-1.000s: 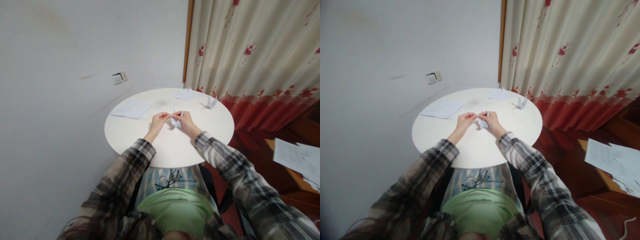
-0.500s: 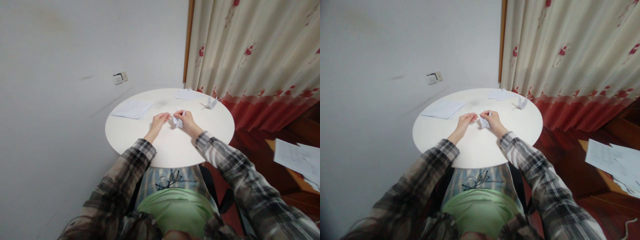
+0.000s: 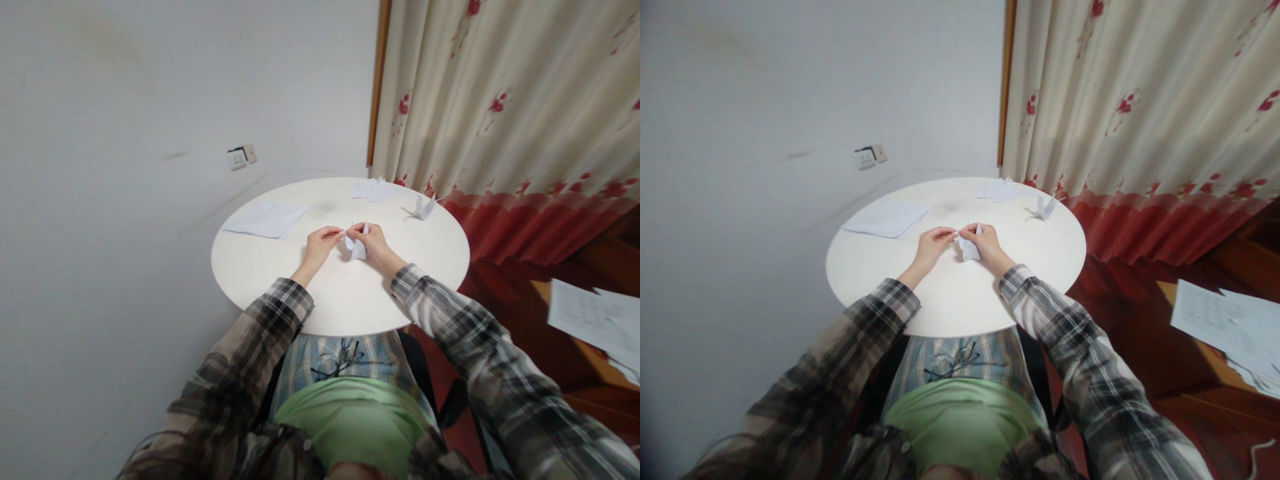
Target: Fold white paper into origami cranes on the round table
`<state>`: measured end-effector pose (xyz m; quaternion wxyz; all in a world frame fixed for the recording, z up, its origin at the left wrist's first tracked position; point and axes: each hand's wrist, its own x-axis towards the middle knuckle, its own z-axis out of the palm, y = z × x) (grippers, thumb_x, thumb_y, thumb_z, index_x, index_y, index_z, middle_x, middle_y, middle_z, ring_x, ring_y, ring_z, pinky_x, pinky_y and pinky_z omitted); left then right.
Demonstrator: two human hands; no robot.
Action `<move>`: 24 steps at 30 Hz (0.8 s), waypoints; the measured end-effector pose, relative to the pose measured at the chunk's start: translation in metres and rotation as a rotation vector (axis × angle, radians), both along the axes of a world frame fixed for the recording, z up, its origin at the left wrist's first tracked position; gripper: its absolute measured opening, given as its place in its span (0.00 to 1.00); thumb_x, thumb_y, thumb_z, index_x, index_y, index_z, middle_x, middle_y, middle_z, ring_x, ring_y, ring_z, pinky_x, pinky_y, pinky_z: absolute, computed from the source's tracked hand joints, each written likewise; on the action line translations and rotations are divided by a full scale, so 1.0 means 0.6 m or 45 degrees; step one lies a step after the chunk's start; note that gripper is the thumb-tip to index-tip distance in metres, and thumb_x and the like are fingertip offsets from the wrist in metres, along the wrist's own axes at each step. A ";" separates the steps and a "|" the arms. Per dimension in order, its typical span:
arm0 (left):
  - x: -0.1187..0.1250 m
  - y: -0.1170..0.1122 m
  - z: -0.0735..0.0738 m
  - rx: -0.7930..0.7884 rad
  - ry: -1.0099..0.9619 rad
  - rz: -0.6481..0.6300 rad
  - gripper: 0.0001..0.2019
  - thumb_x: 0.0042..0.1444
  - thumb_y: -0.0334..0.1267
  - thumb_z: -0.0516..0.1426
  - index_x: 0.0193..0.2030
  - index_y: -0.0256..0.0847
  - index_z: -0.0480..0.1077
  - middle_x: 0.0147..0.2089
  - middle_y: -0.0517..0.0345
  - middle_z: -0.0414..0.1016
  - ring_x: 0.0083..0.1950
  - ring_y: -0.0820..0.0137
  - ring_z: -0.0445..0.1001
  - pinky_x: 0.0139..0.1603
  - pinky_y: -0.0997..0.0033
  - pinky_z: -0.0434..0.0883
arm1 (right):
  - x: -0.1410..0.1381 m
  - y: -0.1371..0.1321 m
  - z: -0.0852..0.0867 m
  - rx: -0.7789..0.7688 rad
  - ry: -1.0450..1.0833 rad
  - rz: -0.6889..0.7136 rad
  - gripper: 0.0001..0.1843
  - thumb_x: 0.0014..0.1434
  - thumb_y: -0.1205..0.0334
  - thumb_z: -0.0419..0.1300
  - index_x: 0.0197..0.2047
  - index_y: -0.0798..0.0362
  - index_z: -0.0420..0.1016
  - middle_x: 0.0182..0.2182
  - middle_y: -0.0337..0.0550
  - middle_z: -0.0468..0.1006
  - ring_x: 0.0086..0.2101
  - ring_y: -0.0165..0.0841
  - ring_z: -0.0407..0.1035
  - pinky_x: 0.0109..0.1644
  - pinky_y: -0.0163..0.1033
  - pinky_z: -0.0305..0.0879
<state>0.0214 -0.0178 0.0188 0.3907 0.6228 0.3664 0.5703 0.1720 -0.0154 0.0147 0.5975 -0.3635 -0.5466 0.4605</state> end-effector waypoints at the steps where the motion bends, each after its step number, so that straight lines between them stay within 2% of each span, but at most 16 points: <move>1: 0.000 0.000 0.000 0.013 0.014 0.016 0.11 0.42 0.42 0.62 0.30 0.37 0.74 0.32 0.54 0.76 0.35 0.69 0.73 0.41 0.68 0.69 | 0.000 0.000 0.000 -0.002 0.003 -0.001 0.11 0.38 0.58 0.66 0.24 0.56 0.73 0.21 0.38 0.72 0.23 0.26 0.63 0.28 0.33 0.57; 16: -0.004 0.007 -0.005 0.093 0.122 0.103 0.07 0.45 0.40 0.60 0.28 0.37 0.73 0.30 0.57 0.75 0.33 0.70 0.72 0.38 0.70 0.68 | -0.004 0.000 -0.003 0.007 0.037 0.053 0.09 0.41 0.60 0.66 0.25 0.56 0.74 0.21 0.36 0.72 0.22 0.26 0.63 0.28 0.33 0.57; 24: 0.000 0.007 -0.007 0.072 0.090 0.013 0.08 0.46 0.40 0.59 0.29 0.37 0.70 0.28 0.58 0.74 0.30 0.72 0.71 0.34 0.71 0.68 | -0.003 0.005 -0.004 0.060 -0.028 0.019 0.08 0.42 0.60 0.64 0.24 0.56 0.72 0.21 0.36 0.71 0.23 0.26 0.62 0.28 0.33 0.57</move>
